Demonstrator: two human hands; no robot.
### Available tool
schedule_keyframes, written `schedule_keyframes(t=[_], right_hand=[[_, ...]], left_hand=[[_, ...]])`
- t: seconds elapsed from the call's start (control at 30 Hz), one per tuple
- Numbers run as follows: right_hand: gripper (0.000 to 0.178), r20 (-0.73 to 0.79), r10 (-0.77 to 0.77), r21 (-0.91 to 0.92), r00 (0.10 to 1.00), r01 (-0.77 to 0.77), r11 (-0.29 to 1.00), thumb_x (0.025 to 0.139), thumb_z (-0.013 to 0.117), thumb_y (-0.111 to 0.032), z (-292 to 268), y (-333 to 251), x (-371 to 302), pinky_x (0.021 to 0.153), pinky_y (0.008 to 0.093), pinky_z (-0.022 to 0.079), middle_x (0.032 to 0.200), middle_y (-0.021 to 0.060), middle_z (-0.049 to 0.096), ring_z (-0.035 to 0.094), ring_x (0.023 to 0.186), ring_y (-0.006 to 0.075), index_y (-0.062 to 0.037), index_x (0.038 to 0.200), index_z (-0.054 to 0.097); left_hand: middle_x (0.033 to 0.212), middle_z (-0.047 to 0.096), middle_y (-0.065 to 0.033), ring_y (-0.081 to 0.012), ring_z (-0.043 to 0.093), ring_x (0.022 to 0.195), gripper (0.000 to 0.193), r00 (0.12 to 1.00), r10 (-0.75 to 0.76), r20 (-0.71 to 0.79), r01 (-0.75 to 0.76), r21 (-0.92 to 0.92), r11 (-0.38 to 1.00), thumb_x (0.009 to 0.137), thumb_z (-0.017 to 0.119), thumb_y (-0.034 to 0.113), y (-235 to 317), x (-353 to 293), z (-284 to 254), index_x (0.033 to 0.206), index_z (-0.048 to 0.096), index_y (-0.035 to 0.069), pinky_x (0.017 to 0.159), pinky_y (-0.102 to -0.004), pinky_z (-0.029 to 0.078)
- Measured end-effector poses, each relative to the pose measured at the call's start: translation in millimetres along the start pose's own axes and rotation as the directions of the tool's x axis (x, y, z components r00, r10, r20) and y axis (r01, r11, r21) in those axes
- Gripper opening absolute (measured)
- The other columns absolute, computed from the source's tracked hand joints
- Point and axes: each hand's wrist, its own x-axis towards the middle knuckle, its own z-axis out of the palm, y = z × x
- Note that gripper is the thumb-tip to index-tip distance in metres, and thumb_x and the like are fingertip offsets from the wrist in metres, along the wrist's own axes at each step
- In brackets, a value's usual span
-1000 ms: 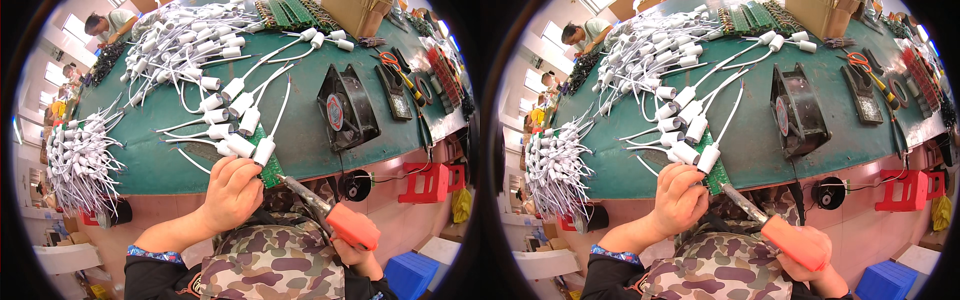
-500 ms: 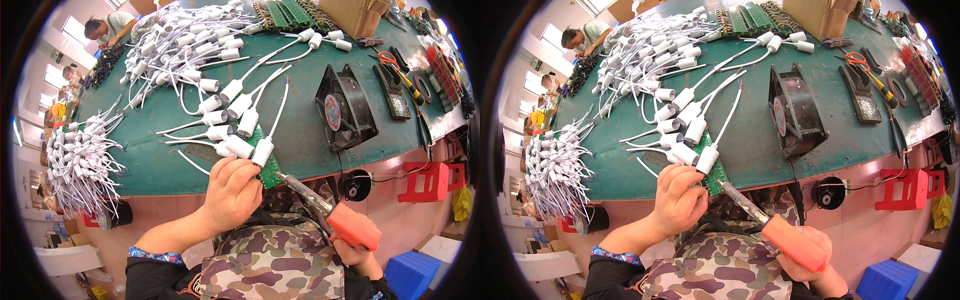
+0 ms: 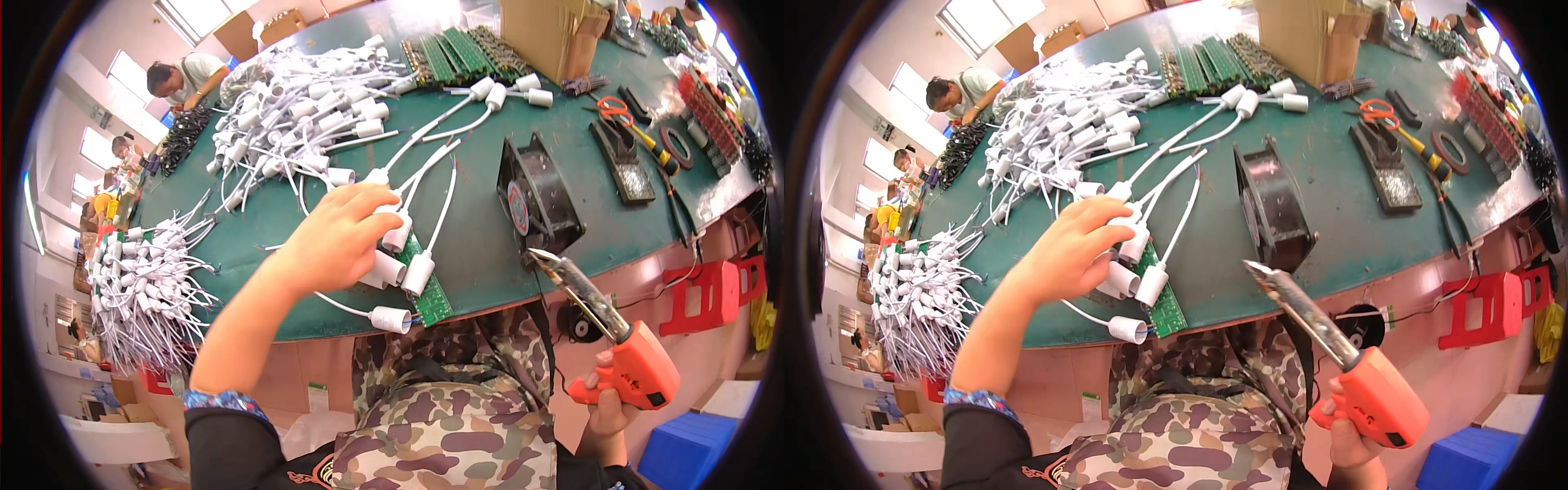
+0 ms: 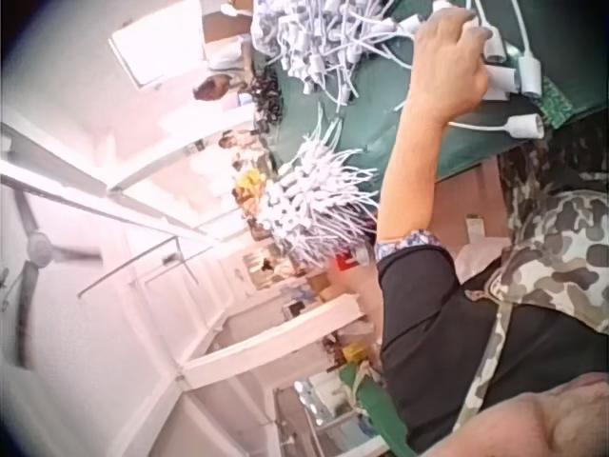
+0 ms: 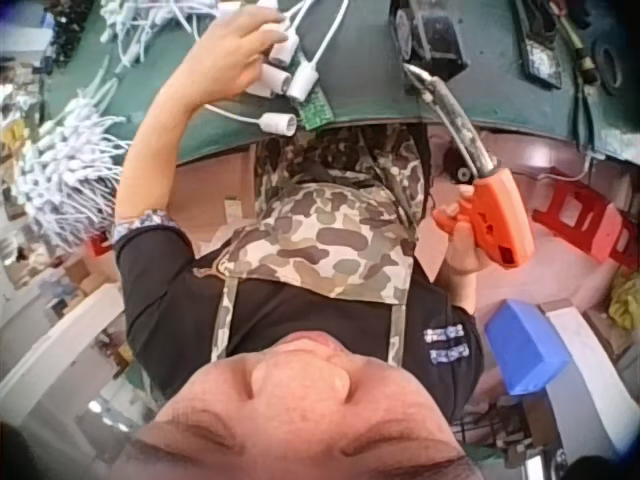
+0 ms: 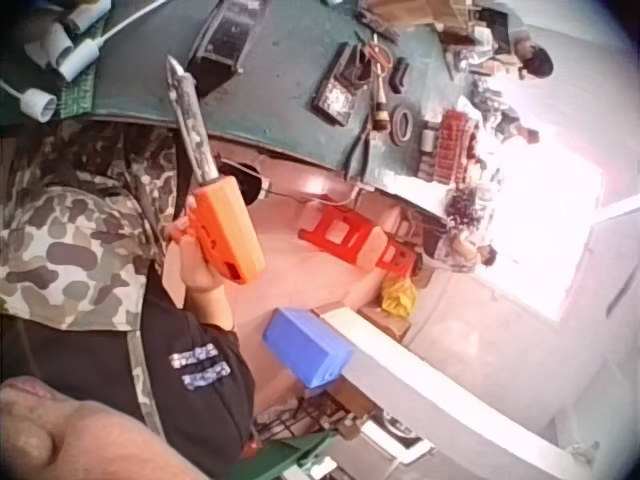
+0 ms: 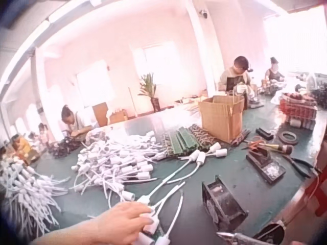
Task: The person solders the wires of light sockets onto a circuit board using a soldering iron, repeatedly picking up sockets from a pile and attaching their wire leads to the board.
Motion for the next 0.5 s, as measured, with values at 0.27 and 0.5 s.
schedule_keyframes(t=[0.27,0.5], right_hand=[[0.048,-0.229,-0.181,-0.011,0.957,0.184,0.983,0.095,0.061,-0.018,-35.8,27.1,0.0,0.069,0.0252,0.05,0.119,0.0179,0.06,0.059,0.079,0.0142,0.0068,0.132,0.046],[0.035,0.319,-0.658,-0.654,0.683,0.66,0.368,0.097,0.068,-0.019,-68.1,6.0,49.3,0.072,0.0442,0.055,0.105,0.0207,0.066,0.063,0.079,0.0335,0.0004,0.121,0.051]], left_hand=[[0.119,0.065,-0.0052,-0.0294,0.048,0.137,0.029,0.867,0.155,0.474,-0.249,0.142,0.958,0.08,0.07,0.015,-24.7,38.2,5.7,0.109,0.071,0.016,0.118,-0.0646,0.021],[0.092,0.06,-0.0013,-0.0231,0.059,0.114,0.014,0.944,0.32,0.077,-0.328,0.136,0.935,0.08,0.068,0.009,-26.2,10.9,-9.8,0.092,0.067,0.017,0.122,-0.0626,0.017]])
